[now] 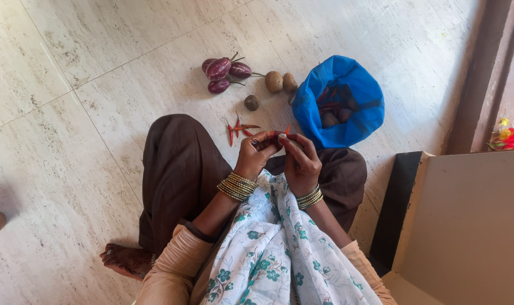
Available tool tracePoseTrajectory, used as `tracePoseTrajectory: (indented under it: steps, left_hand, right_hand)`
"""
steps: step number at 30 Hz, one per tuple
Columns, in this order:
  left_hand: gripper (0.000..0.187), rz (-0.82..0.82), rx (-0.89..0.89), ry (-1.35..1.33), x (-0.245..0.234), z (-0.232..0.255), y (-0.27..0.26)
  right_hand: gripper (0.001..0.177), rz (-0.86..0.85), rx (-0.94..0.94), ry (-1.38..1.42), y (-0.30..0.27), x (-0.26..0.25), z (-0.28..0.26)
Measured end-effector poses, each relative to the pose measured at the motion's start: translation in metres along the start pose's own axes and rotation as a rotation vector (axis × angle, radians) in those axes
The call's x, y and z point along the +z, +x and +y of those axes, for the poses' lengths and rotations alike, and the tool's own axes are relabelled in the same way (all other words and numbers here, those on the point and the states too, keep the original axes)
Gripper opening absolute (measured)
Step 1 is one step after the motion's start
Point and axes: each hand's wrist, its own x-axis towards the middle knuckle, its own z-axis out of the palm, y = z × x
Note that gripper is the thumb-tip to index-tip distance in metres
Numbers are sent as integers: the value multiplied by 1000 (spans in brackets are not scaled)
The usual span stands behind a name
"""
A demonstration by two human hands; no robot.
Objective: The person sits on the floor and peels the outer skin off an eggplant, a potato, and an onion using their hands. They also remove the stems from several red chilies. The peeled vegetables and chilies are placed into a blue bag.
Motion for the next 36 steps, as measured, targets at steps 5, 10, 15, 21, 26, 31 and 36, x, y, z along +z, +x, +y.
tracePoseTrajectory:
  steps: [5,10,15,21,26,31,36]
  left_hand:
    - [28,-75,42,35,2,0,-6]
    - [29,-28,8,-47,3,6,-1]
    - [31,-25,-37,-62,0,-5,-3]
    - [30,-30,-22,-29,3,-19,0]
    - [29,-59,59,130,5,-19,-3]
    - [31,14,25,271,4,-16,5]
    - [29,156,130,443,-35,-24,21]
  right_hand:
    - [26,106,103,133,3,2,10]
    - [26,88,71,148,-7,2,10]
    - [29,84,134,151,-18,4,11]
    - [31,54,104,131,-13,1,14]
    - [35,73,172,176,-14,5,16]
    - [32,38,122,139,-12,8,20]
    - [23,74,171,127,-23,7,51]
